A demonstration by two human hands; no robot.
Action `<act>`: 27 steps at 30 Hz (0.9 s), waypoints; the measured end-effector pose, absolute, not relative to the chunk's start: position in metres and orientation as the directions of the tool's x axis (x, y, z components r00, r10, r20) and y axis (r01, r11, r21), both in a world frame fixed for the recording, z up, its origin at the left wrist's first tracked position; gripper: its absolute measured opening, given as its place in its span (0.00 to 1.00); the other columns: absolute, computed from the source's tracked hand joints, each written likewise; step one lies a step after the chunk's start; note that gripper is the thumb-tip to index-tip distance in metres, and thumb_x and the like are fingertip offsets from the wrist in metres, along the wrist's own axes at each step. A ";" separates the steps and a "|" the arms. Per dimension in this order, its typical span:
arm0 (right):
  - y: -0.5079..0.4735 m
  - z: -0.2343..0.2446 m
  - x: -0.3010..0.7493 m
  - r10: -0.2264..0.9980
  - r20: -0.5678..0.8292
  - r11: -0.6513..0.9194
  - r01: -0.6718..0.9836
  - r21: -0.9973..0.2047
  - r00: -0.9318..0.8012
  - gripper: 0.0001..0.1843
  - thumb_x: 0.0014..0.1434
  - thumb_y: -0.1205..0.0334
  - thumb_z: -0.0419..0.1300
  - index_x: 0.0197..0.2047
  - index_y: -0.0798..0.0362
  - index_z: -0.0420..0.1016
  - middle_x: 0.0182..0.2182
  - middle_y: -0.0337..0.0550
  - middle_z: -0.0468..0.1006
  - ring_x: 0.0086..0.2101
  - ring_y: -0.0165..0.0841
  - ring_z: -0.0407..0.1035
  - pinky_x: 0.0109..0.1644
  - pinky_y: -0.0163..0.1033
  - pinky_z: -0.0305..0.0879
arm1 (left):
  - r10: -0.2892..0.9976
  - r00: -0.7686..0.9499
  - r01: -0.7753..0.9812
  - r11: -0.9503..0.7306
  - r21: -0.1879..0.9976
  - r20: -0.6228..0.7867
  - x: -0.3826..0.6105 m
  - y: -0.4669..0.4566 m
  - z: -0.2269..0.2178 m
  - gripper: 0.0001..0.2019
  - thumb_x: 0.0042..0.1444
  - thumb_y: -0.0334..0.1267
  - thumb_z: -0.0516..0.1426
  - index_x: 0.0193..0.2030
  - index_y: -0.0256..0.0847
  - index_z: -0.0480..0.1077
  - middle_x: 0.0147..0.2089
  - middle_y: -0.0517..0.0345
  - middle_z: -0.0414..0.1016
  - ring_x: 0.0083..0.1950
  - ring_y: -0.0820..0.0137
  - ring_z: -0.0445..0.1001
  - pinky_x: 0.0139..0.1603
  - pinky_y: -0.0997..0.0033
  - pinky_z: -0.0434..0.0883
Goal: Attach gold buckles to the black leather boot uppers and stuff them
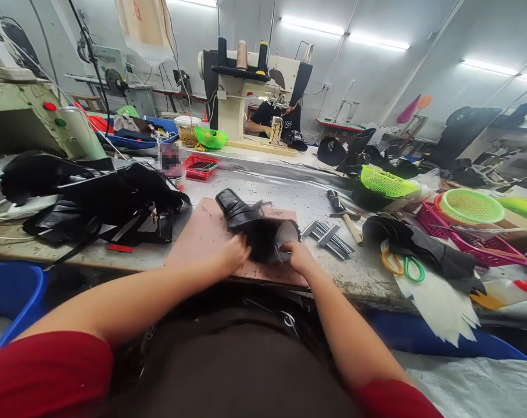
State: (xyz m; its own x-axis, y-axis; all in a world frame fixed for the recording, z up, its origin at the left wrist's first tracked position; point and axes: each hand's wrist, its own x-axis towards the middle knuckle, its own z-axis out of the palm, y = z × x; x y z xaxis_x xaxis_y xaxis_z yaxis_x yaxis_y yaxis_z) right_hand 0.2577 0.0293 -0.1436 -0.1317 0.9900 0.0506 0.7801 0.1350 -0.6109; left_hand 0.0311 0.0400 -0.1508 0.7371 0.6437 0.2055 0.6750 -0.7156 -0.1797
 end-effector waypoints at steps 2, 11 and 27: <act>0.030 -0.148 0.262 0.993 0.029 0.111 0.778 -0.618 -0.118 0.11 0.41 0.77 0.57 0.28 0.56 0.74 0.29 0.43 0.77 0.34 0.35 0.69 0.36 0.36 0.62 | 0.605 0.779 0.627 -0.747 -0.220 0.166 0.042 0.033 -0.152 0.13 0.54 0.27 0.51 0.41 0.31 0.73 0.55 0.39 0.68 0.55 0.53 0.65 0.51 0.53 0.61; 0.036 -0.165 0.274 0.997 -0.035 0.029 0.786 -0.617 -0.064 0.07 0.58 0.62 0.58 0.33 0.58 0.70 0.32 0.39 0.73 0.33 0.30 0.68 0.39 0.40 0.67 | 0.614 0.785 0.613 -0.749 -0.251 0.085 0.042 0.028 -0.139 0.10 0.56 0.31 0.52 0.33 0.35 0.75 0.35 0.44 0.73 0.40 0.59 0.69 0.38 0.61 0.63; 0.045 -0.159 0.288 1.000 0.019 0.000 0.697 -0.717 0.020 0.10 0.46 0.65 0.54 0.34 0.54 0.71 0.28 0.40 0.74 0.29 0.32 0.67 0.33 0.35 0.62 | 0.669 0.736 0.676 -0.718 -0.165 0.106 0.060 0.000 -0.153 0.41 0.48 0.64 0.51 0.58 0.29 0.62 0.61 0.34 0.58 0.60 0.48 0.57 0.59 0.54 0.51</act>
